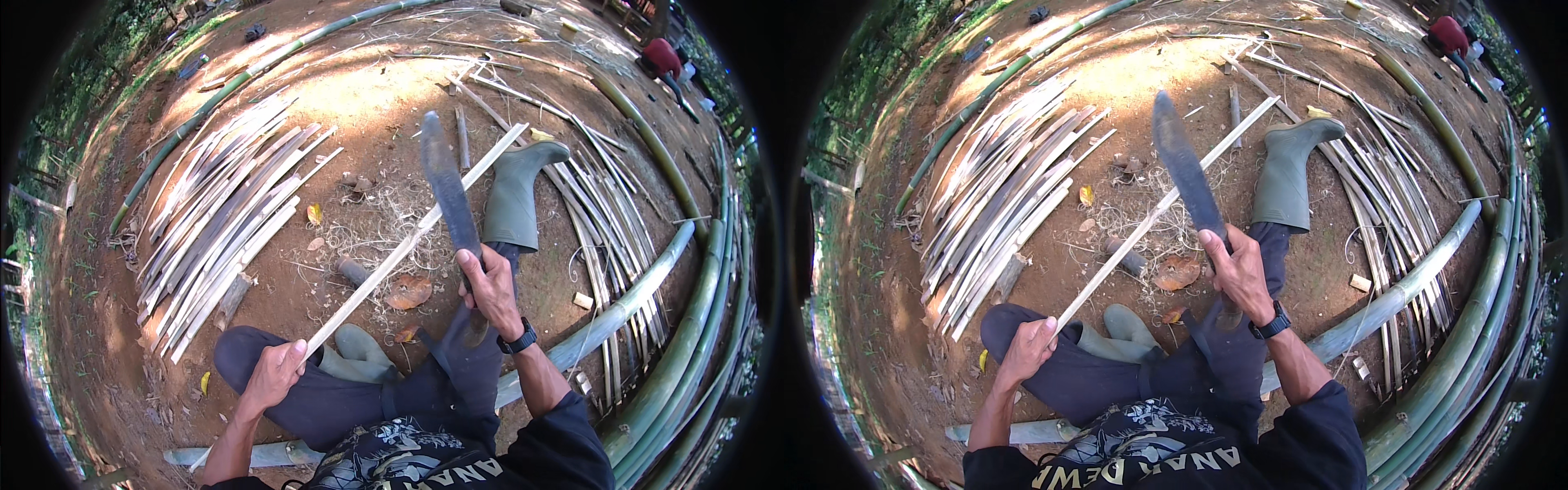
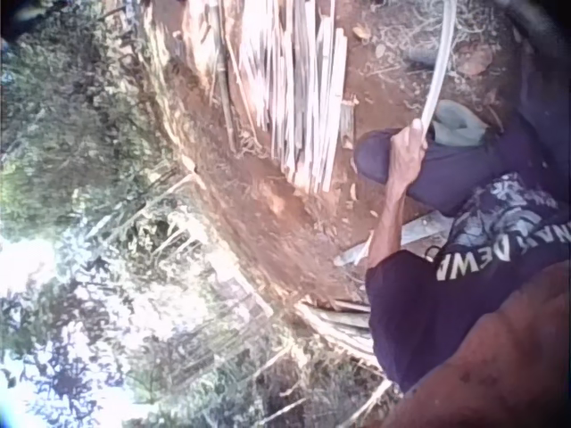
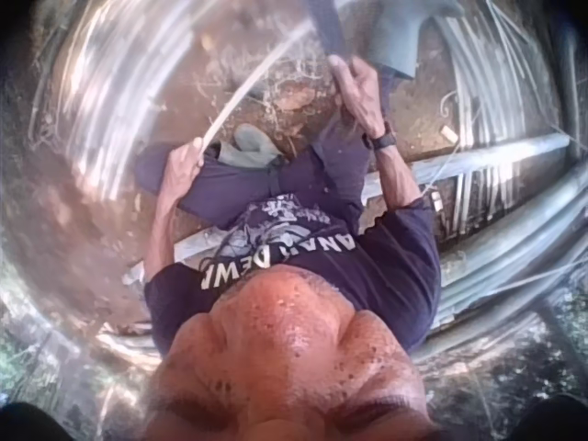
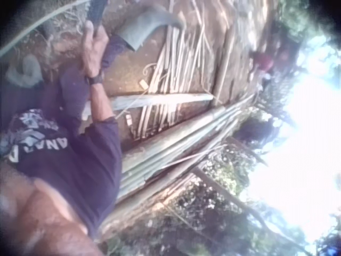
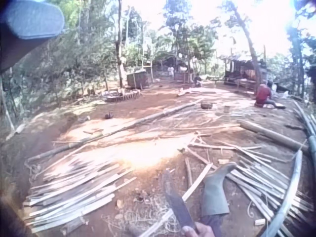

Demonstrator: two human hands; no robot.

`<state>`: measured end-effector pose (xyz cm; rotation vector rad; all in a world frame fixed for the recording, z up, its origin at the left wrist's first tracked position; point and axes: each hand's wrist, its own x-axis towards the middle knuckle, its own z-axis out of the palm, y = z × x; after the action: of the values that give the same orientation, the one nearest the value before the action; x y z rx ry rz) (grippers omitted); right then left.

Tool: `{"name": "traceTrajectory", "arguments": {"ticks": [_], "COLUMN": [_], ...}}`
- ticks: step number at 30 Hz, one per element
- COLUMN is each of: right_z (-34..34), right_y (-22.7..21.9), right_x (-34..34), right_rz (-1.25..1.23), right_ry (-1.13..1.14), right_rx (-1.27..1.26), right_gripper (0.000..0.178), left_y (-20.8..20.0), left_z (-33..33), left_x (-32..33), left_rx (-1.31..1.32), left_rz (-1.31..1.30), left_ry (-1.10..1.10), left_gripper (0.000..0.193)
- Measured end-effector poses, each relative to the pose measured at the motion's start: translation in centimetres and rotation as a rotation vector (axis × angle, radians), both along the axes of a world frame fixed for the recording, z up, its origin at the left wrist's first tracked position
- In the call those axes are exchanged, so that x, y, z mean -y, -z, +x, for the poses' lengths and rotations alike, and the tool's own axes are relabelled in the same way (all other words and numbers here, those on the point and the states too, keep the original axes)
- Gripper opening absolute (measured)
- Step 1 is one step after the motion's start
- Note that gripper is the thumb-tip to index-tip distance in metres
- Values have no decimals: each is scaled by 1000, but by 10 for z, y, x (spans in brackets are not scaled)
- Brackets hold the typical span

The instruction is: The person sits on the ground and uses a large knife to shave and smooth thin strips of bamboo. They repeatedly scrape the surface of the strips to remove rough edges and thin the material, occasionally inspecting the strips before placing them on a pile.

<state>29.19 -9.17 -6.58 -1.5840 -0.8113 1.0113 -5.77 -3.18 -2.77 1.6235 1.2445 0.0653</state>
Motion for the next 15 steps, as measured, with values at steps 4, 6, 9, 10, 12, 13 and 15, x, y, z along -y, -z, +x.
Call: {"name": "traceTrajectory", "arguments": {"ticks": [4,6,9,10,12,13,15], "right_z": [-13,-26,-18,-8,19,27,29], "right_y": [32,29,21,2,-4,-5,-9], "right_x": [12,20,10,2,-9,-11,-13], "right_rz": [149,212,98,48,28,42,39], "right_ry": [-133,-372,-81,11,73,89,127], "right_rx": [375,605,110,-11,37,51,51], "right_gripper": [42,41,41,42,44,45,45], "left_y": [1,0,2,0,-1,2,3], "left_z": [12,8,3,2,1,2,5], "left_x": [-5,-7,-5,-3,-2,0,2], "left_rx": [64,51,26,10,-14,-20,-21], "left_rz": [-12,-7,43,90,235,319,470], "left_ry": [12,3,-7,-15,-17,-9,0], "left_gripper": [61,61,60,60,57,55,49]}}
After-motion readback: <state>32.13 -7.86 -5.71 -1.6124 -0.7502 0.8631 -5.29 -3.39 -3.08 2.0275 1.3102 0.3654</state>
